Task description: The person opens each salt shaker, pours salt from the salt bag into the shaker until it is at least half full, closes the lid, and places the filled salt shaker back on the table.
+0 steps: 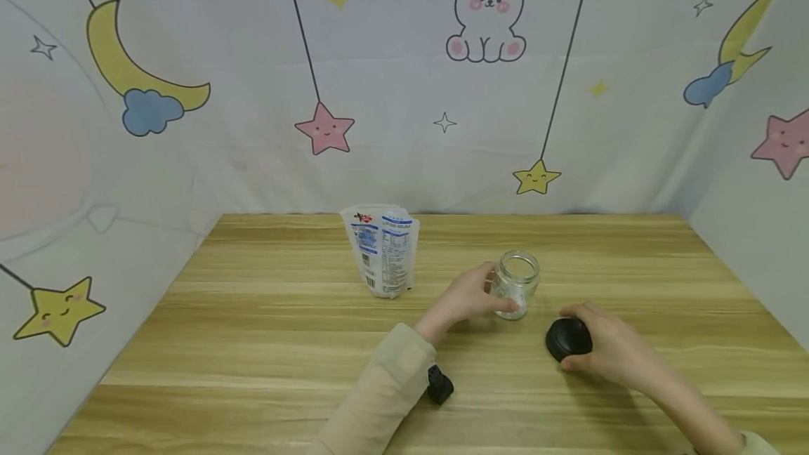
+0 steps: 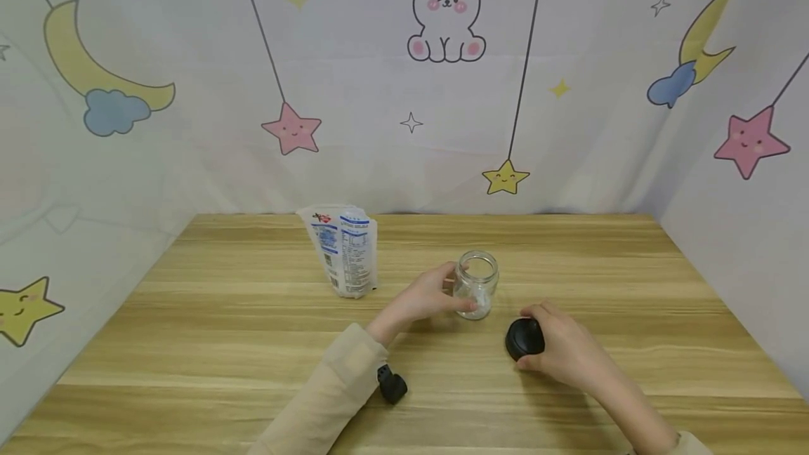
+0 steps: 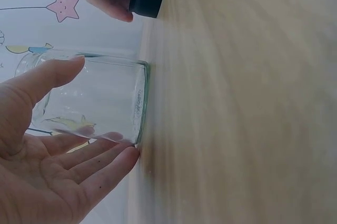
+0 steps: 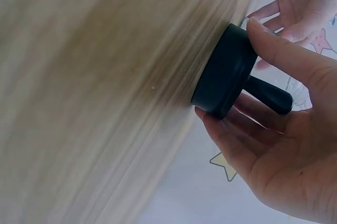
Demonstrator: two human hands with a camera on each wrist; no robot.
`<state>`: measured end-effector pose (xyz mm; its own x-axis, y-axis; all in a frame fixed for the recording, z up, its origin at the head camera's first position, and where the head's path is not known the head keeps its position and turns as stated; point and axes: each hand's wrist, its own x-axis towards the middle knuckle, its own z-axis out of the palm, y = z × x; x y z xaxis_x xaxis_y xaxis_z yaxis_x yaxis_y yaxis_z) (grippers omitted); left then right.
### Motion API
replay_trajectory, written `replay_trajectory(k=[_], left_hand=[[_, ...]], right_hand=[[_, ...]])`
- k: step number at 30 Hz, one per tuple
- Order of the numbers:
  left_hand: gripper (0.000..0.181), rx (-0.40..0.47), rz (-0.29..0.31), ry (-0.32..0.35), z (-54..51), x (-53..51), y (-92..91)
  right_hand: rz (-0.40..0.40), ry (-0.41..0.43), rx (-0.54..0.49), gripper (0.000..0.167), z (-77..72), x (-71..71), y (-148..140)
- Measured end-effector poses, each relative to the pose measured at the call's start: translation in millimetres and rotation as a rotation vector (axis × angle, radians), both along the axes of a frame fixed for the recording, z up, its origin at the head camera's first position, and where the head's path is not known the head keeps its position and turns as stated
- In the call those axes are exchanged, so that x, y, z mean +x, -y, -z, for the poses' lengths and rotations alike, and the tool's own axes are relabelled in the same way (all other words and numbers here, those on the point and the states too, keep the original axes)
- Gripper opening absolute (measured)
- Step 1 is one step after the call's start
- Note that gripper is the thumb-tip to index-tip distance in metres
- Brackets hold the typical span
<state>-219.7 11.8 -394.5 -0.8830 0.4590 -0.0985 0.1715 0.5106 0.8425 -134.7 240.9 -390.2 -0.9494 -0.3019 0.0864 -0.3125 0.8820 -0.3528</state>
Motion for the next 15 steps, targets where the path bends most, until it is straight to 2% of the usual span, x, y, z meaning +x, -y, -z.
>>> replay_trajectory(k=[15], left_hand=[[0.071,0.027,0.0,-0.011,0.9,2.3,2.6]], right_hand=[[0.042,0.028,-0.031,0.083,-8.3,5.1,2.9]])
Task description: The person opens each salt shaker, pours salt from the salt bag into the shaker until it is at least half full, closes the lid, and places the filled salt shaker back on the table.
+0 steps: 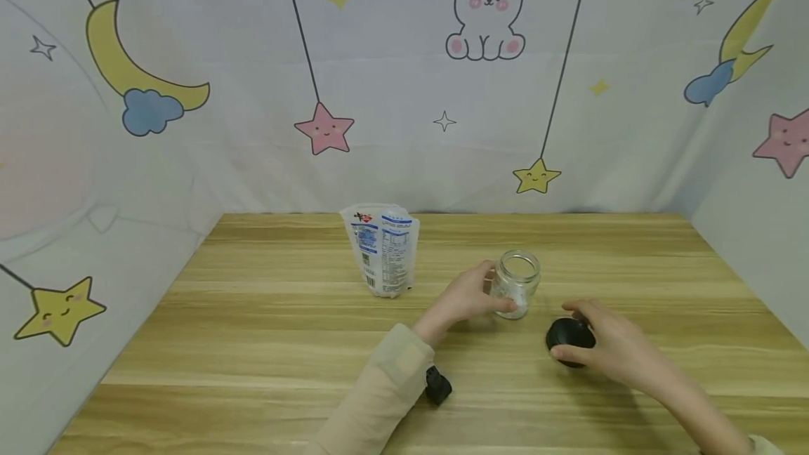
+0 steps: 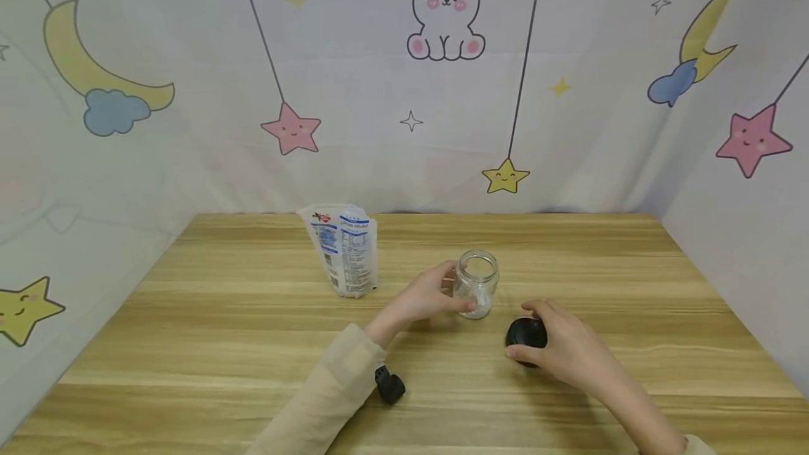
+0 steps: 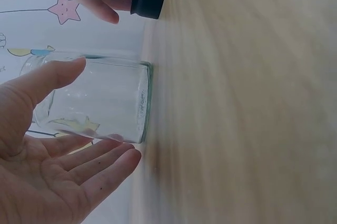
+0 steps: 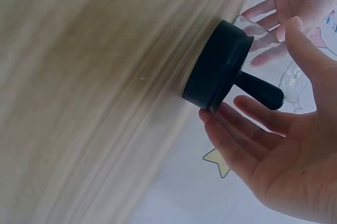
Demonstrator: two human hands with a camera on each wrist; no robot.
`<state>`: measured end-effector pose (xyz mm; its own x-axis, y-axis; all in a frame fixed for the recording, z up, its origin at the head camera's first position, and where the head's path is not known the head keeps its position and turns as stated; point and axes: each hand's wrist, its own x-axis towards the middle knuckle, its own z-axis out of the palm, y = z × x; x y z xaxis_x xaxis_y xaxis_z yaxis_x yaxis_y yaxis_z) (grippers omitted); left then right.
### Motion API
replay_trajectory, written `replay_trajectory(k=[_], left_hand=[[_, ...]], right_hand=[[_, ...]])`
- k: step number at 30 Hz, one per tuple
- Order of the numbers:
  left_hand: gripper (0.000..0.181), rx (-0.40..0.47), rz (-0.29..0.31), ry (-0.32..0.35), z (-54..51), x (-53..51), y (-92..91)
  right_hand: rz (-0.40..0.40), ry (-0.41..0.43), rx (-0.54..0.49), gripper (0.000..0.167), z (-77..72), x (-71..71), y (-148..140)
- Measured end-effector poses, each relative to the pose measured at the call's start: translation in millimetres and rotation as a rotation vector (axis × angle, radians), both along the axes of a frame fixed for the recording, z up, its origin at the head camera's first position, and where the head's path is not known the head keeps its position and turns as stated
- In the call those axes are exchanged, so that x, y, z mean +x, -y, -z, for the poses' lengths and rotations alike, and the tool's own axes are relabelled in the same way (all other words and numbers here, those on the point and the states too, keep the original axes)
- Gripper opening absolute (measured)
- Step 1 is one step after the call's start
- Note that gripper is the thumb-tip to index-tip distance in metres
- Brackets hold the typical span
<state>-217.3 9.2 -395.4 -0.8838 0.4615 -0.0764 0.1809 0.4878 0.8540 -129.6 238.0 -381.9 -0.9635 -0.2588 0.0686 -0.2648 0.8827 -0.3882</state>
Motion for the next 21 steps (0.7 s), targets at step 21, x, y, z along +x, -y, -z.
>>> replay_trajectory(k=[21], left_hand=[[0.074,0.01,0.02,-0.021,-11.5,6.1,6.9]], right_hand=[[0.091,-0.025,-0.052,0.073,-17.1,7.7,3]])
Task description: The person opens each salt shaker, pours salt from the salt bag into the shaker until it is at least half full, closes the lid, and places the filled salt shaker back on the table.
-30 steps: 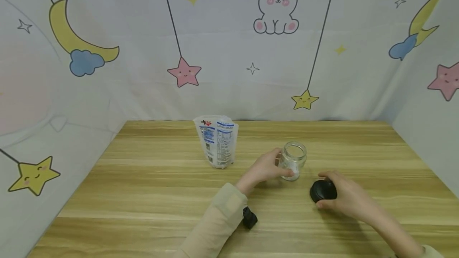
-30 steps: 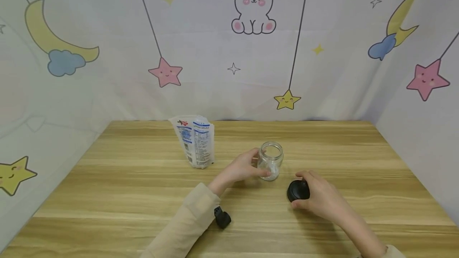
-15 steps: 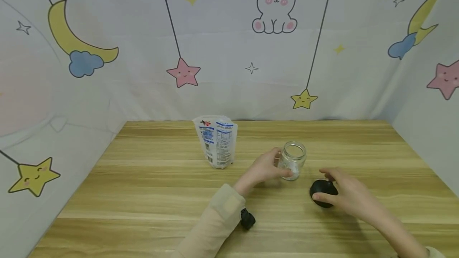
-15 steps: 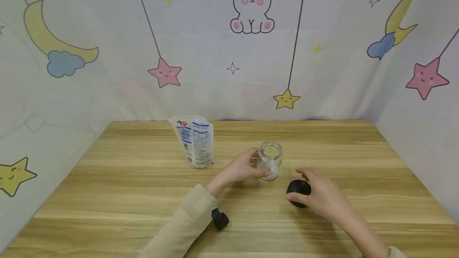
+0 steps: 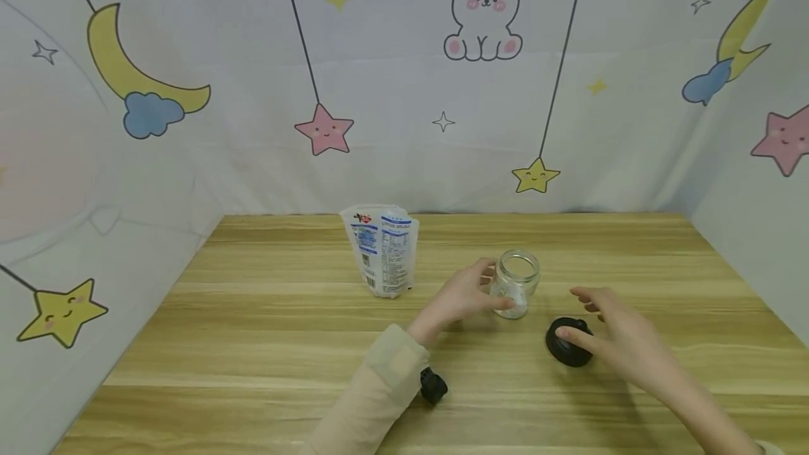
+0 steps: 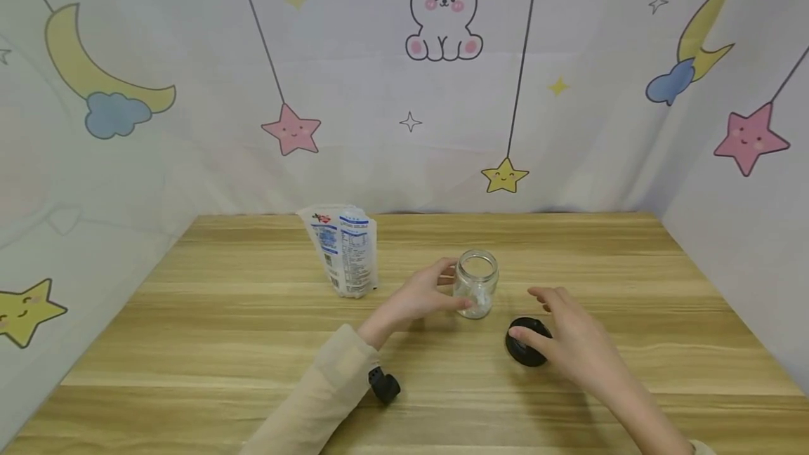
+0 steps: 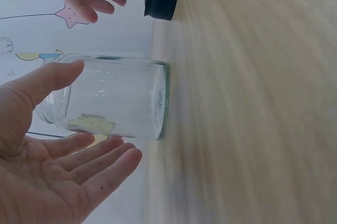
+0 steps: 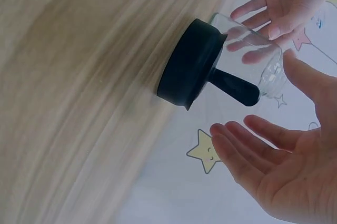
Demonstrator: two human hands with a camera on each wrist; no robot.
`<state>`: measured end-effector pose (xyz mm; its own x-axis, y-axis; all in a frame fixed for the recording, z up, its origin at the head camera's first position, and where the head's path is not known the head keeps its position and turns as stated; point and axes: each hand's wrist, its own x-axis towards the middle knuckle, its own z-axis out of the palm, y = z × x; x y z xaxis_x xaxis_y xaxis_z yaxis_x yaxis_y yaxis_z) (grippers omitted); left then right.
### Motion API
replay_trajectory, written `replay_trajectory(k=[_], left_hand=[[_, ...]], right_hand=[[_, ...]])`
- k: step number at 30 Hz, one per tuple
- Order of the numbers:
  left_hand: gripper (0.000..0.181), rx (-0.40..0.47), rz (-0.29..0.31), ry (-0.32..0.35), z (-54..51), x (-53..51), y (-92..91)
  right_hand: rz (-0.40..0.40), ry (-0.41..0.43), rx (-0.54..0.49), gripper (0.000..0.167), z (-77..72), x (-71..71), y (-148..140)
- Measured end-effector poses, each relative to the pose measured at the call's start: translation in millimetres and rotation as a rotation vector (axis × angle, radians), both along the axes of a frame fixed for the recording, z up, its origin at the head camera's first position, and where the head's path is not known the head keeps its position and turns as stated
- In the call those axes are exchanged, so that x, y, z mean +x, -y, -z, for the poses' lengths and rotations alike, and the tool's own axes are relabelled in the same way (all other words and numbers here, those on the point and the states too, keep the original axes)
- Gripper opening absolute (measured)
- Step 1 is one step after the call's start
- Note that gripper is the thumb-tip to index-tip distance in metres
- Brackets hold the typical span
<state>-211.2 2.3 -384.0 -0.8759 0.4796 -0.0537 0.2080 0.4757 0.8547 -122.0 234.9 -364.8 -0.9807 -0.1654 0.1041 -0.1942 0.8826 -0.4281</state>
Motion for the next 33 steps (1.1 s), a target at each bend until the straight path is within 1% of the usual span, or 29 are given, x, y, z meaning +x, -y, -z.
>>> replay_trajectory(k=[8,12,15,21,28,33], left_hand=[[0.077,-0.038,-0.019,-0.021,-9.9,7.2,1.9],[0.079,-0.056,-0.047,-0.032,-13.7,10.0,1.6],[0.08,-0.064,-0.058,-0.039,-16.8,12.0,2.4],[0.08,-0.075,-0.036,-0.049,-21.5,15.8,5.6],[0.078,-0.078,-0.007,-0.076,-23.7,20.2,8.5],[0.079,-0.096,0.0,-0.099,-25.1,23.5,11.3]], right_hand=[[0.017,-0.06,-0.026,0.068,-5.3,1.8,-1],[0.021,-0.11,-0.045,0.063,-8.6,3.2,0],[0.017,-0.131,-0.059,0.061,-11.4,3.7,2],[0.018,-0.124,-0.079,0.062,-17.3,4.3,5],[0.005,-0.195,-0.115,0.058,-22.3,2.1,9],[-0.001,-0.203,-0.136,0.057,-26.1,0.9,12]])
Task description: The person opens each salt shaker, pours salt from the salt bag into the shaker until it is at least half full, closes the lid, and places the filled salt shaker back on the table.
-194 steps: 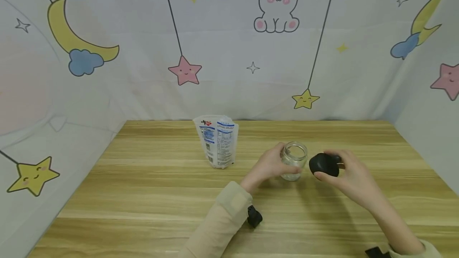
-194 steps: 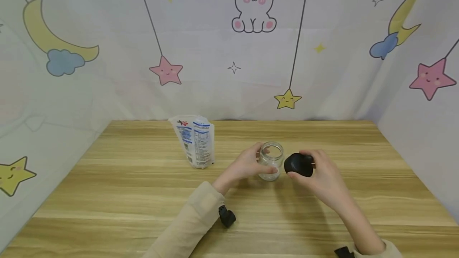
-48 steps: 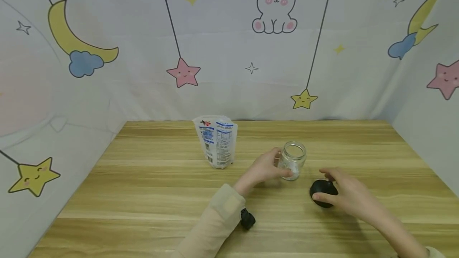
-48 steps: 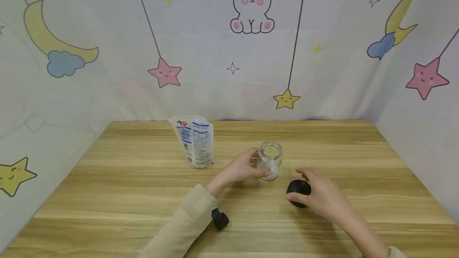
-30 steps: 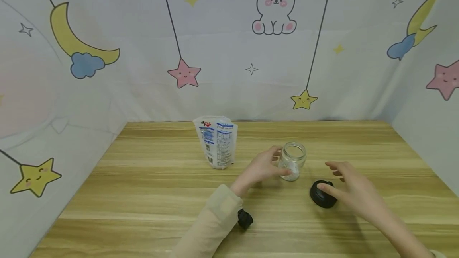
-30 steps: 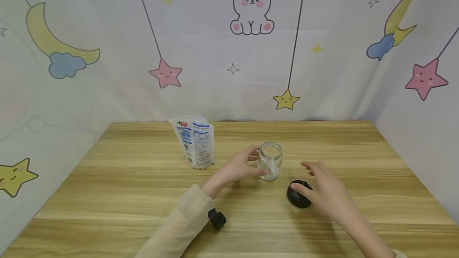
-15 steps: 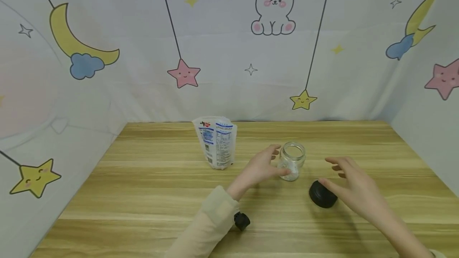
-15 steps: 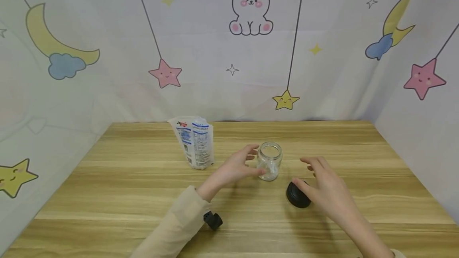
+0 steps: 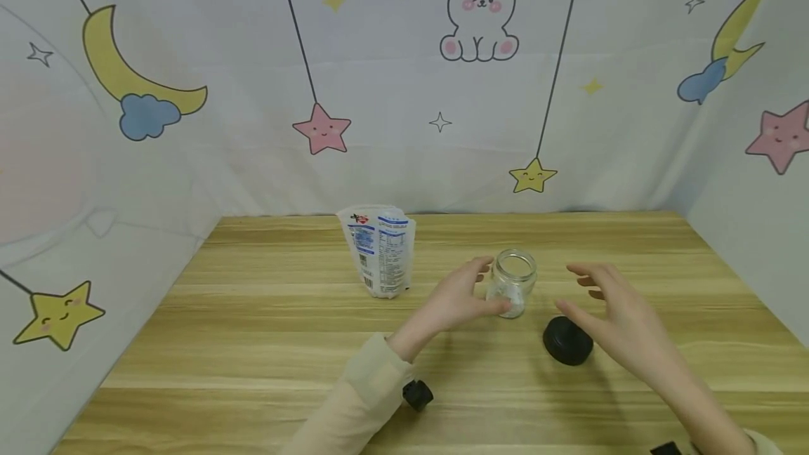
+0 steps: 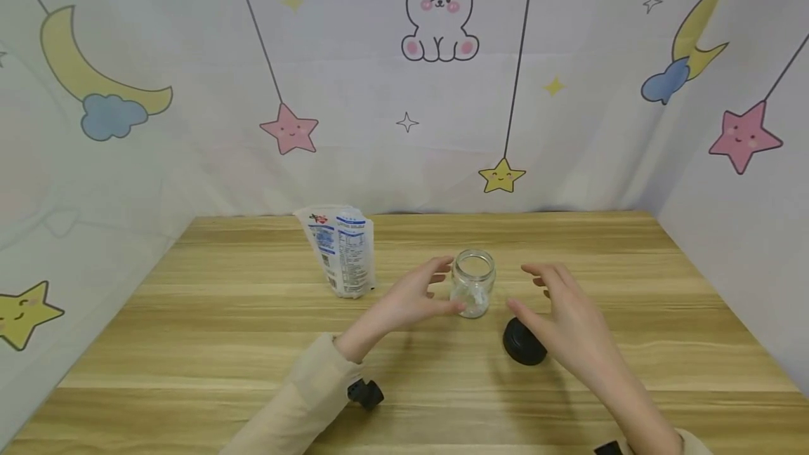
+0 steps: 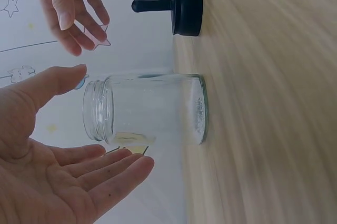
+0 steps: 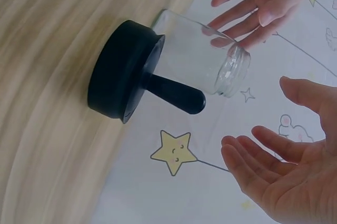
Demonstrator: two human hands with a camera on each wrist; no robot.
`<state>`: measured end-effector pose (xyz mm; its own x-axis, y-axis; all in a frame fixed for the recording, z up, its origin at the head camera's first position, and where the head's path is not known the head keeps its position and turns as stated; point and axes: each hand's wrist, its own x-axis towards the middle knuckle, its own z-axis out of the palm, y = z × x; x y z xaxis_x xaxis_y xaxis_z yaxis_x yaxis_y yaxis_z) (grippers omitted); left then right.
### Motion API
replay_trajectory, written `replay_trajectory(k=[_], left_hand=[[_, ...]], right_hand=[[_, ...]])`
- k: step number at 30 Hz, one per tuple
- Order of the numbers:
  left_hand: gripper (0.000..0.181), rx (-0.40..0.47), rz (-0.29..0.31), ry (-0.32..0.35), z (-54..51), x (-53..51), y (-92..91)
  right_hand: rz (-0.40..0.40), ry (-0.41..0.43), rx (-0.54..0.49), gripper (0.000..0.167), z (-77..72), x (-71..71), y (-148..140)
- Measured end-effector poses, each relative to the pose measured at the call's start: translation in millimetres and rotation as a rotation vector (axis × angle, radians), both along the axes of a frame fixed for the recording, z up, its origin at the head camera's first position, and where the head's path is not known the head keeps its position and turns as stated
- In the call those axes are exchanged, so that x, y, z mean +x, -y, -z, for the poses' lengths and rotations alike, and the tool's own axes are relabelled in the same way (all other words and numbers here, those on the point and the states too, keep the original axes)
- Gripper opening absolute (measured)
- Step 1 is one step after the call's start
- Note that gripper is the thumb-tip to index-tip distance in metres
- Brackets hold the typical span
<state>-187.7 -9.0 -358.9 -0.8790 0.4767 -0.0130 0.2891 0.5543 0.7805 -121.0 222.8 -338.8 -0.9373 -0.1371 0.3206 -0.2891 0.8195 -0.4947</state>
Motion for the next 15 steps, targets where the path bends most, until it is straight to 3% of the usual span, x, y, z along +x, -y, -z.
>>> replay_trajectory(k=[7,15], left_hand=[[0.081,-0.012,-0.01,0.014,-4.0,5.4,5.3],[0.079,-0.029,-0.008,-0.015,-8.8,12.5,14.1]], right_hand=[[-0.018,-0.036,-0.033,0.054,-4.0,-0.4,7],[-0.014,-0.01,-0.044,0.054,-7.6,-0.1,13]])
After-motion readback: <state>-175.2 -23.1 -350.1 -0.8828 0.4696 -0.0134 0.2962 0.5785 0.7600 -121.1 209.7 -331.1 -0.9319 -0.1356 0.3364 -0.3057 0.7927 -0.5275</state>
